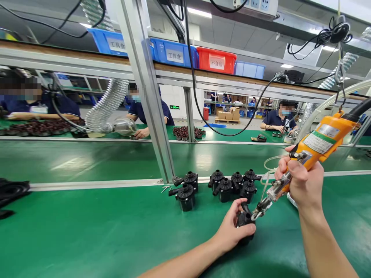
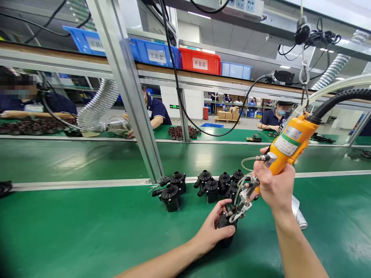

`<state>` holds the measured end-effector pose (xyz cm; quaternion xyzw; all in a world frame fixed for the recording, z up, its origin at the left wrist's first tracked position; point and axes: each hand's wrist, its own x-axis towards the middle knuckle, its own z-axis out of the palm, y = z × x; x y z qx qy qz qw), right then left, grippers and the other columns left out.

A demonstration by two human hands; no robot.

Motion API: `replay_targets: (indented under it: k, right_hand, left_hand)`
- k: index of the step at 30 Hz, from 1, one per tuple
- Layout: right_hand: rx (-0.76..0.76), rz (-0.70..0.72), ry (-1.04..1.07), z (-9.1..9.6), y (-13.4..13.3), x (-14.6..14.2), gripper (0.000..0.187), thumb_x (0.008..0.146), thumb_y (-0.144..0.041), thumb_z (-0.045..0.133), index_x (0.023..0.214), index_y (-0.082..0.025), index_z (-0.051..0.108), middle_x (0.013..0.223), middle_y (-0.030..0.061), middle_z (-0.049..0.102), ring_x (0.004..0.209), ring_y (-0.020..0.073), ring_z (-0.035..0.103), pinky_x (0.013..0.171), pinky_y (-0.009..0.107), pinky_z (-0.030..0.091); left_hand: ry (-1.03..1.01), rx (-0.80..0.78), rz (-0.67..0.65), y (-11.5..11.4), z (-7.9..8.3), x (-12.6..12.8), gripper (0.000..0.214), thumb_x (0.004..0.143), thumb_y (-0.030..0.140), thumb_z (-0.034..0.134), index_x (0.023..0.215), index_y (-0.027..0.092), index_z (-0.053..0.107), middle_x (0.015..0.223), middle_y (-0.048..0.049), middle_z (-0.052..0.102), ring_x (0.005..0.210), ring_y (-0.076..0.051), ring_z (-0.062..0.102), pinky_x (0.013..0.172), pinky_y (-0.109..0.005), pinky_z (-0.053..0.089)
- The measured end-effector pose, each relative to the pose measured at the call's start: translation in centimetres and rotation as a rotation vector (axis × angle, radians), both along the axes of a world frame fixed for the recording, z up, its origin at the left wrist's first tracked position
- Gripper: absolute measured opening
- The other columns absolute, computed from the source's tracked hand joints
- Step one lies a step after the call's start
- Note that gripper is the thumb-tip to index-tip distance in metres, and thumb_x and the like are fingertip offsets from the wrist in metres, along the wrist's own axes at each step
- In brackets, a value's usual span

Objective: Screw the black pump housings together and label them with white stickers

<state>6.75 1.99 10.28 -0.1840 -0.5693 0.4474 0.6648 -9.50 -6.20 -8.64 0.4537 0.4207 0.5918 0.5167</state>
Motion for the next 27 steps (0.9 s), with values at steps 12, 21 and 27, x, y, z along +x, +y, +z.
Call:
replay_targets:
  k: [12,21,27]
  right_hand:
    - [0.077,0.011,-0.165,-1.0,-0.9,-3.4,0.034,0.072,-0.037,0.082,0.085,-0.020,0.056,0.062,-0.0062,0.048,0.052,0.0094,0.042,0.047,0.023,0.038]
    - [0.069,-0.052,-0.191,-1.1,-0.9,-3.7,0.032,0.071,-0.038,0.080,0.082,-0.019,0.056,0.063,-0.0050,0.051,0.053,0.0101,0.044,0.048,0.023,0.041]
    - [0.083,-0.270,-0.054,-1.0,1.8,-1.0,0.042,0.068,-0.039,0.084,0.098,-0.017,0.064,0.069,-0.0019,0.058,0.054,0.0138,0.055,0.049,0.027,0.047]
  left_hand:
    - [-0.084,-0.040,-0.027,-0.2,1.9,-0.2,0.067,0.062,0.027,0.092,0.121,0.025,0.060,0.119,-0.0036,0.071,0.111,-0.024,0.060,0.094,-0.033,0.043]
    - [-0.056,-0.021,-0.047,-0.1,1.1,0.0,0.069,0.065,0.034,0.094,0.121,0.023,0.054,0.113,-0.0043,0.067,0.091,-0.018,0.061,0.078,-0.029,0.045]
    - [-0.083,0.066,0.160,0.5,0.4,-0.8,0.066,0.068,0.047,0.093,0.104,0.026,0.042,0.103,-0.0002,0.063,0.090,-0.016,0.061,0.082,-0.029,0.047]
